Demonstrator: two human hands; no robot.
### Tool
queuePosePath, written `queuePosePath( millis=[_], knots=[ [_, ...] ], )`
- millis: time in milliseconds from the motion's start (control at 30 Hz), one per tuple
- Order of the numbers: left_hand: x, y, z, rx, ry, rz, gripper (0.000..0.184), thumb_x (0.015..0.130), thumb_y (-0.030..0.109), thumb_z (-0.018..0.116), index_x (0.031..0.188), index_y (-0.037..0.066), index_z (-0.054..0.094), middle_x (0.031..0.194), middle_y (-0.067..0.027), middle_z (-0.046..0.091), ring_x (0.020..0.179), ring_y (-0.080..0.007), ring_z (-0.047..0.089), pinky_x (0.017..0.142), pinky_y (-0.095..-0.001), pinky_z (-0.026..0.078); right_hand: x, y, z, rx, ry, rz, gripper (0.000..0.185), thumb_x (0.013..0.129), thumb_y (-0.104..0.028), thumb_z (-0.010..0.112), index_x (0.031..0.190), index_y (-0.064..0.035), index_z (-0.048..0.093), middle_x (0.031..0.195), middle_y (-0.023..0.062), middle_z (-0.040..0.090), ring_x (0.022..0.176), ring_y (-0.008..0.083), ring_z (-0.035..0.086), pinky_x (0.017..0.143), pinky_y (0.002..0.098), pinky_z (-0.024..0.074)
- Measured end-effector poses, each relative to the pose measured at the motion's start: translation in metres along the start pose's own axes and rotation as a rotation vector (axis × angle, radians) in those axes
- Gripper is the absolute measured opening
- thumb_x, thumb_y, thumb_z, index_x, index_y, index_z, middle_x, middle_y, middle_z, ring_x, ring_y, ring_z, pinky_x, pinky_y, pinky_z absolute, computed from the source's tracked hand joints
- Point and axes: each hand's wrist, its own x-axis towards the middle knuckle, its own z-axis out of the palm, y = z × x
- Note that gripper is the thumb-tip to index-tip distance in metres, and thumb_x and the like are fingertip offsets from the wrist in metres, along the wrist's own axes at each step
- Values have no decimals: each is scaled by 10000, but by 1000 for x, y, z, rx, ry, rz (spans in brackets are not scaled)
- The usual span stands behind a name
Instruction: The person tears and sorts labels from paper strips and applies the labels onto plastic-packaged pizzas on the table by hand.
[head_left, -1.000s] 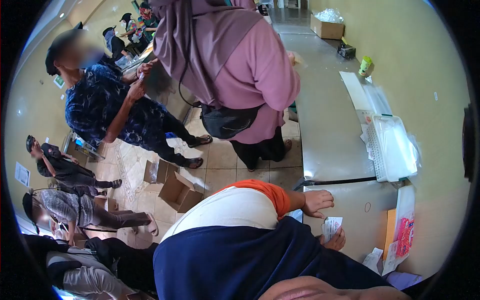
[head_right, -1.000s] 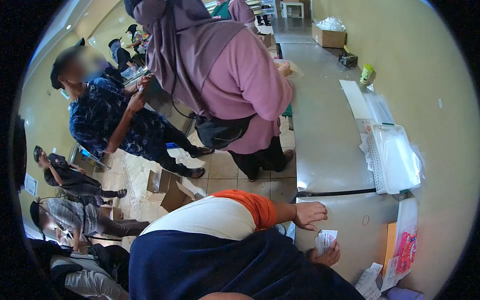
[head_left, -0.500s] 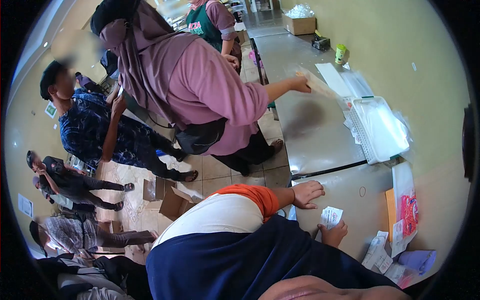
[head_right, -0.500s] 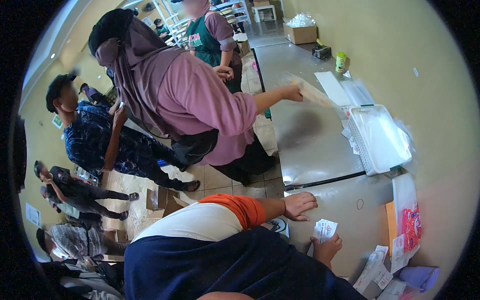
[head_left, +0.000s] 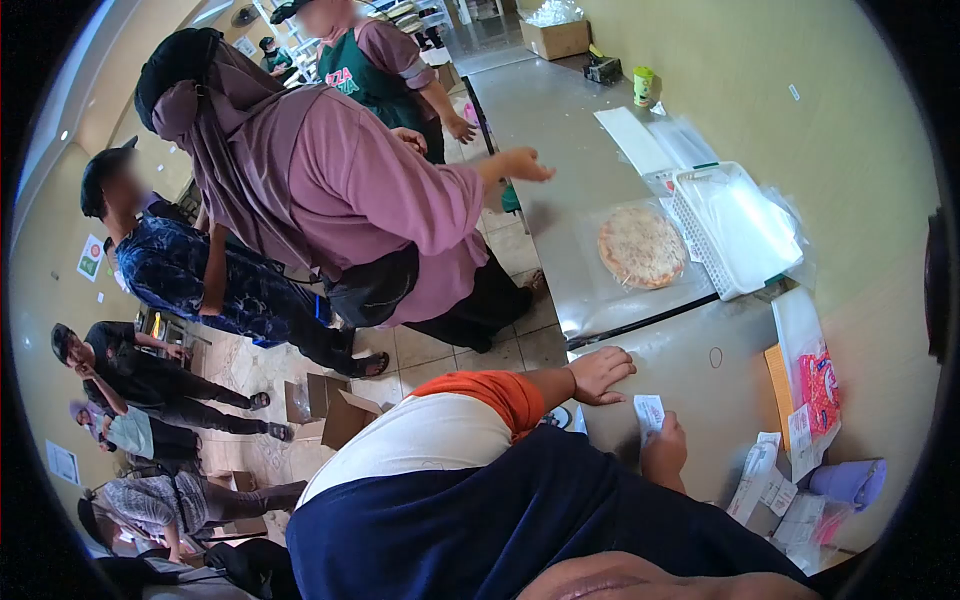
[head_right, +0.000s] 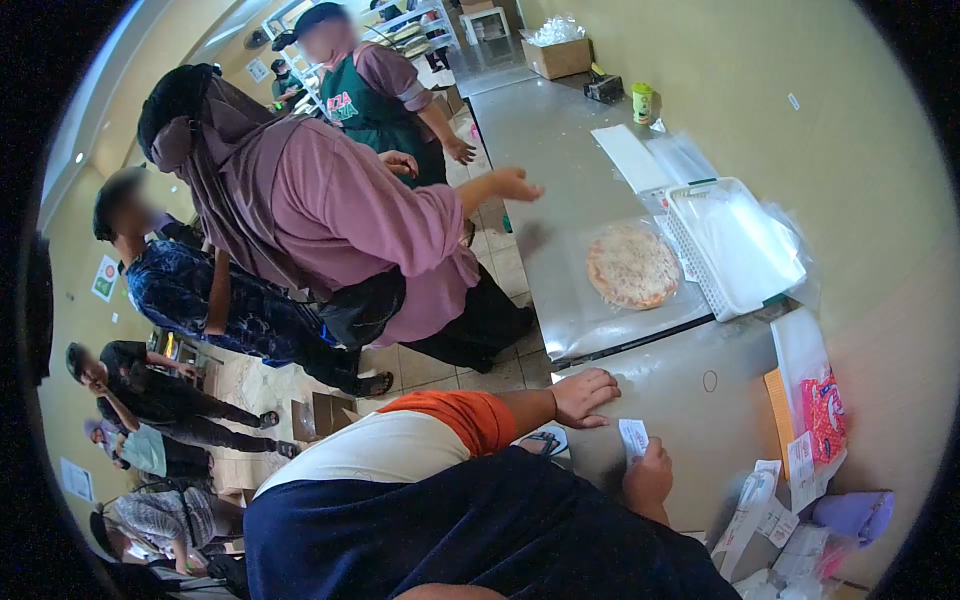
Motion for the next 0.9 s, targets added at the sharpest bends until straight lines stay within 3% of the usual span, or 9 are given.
queuePosePath(
  millis=[67, 167, 267, 567, 600, 700, 733, 900],
  knots=[
    [0, 1, -1, 0, 6, 6, 504, 736, 357, 635, 1076, 20, 475, 1045, -166, 481, 1012, -342, 460, 897, -417, 374, -1, -3, -14, -107, 247, -217, 247, 740, -82, 569, 977, -64, 499, 868, 130, 558, 810, 346, 543, 718, 437, 442],
    [0, 4, -3, -6, 8, 0, 505, 734, 353, 639, 1075, 18, 475, 1033, -163, 485, 999, -341, 466, 894, -416, 375, -1, -8, -23, -186, 317, -307, 240, 725, -78, 543, 963, -74, 519, 854, 137, 562, 805, 333, 556, 665, 435, 452],
    [-1, 3, 0, 9, 10, 15, 500, 741, 358, 633, 1068, 14, 479, 1020, -167, 486, 989, -340, 467, 878, -413, 383, -2, 1, 2, -271, 125, -233, 265, 716, -73, 530, 980, -84, 526, 836, 133, 569, 806, 321, 566, 651, 423, 455],
    [2, 0, -6, -179, -5, 151, 573, 757, 462, 587, 1091, 11, 471, 1043, -175, 488, 998, -351, 467, 889, -427, 368, 3, -12, -17, -168, 42, -169, 202, 735, -58, 495, 929, -75, 549, 809, 151, 594, 749, 333, 580, 670, 435, 447],
    [5, 4, -11, -228, -13, 197, 531, 746, 384, 621, 1107, 24, 471, 1025, -165, 511, 996, -349, 483, 868, -430, 379, 5, -15, -17, -172, 33, -206, 199, 732, -62, 500, 925, -73, 547, 801, 157, 594, 744, 339, 579, 668, 439, 444],
    [0, 26, -2, -384, -177, -62, 431, 756, 242, 618, 1109, 49, 464, 967, -164, 555, 945, -355, 530, 801, -435, 419, 7, -22, -15, -151, 3, -289, 200, 721, -73, 516, 918, -62, 548, 790, 177, 595, 741, 364, 576, 669, 447, 437],
    [-1, 31, 10, -374, -205, -274, 362, 763, 124, 580, 1096, 67, 451, 896, -178, 582, 880, -368, 565, 733, -444, 446, 7, -23, -15, -115, -7, -293, 207, 715, -75, 521, 919, -55, 551, 795, 184, 597, 750, 375, 575, 673, 446, 437],
    [-14, 27, 14, -503, -64, -532, 239, 775, 99, 512, 996, 40, 443, 824, -231, 579, 824, -410, 571, 702, -473, 441, 16, 0, -16, 220, -24, -232, 216, 699, -45, 535, 910, -14, 570, 822, 197, 602, 784, 390, 575, 742, 411, 442]
  ],
)
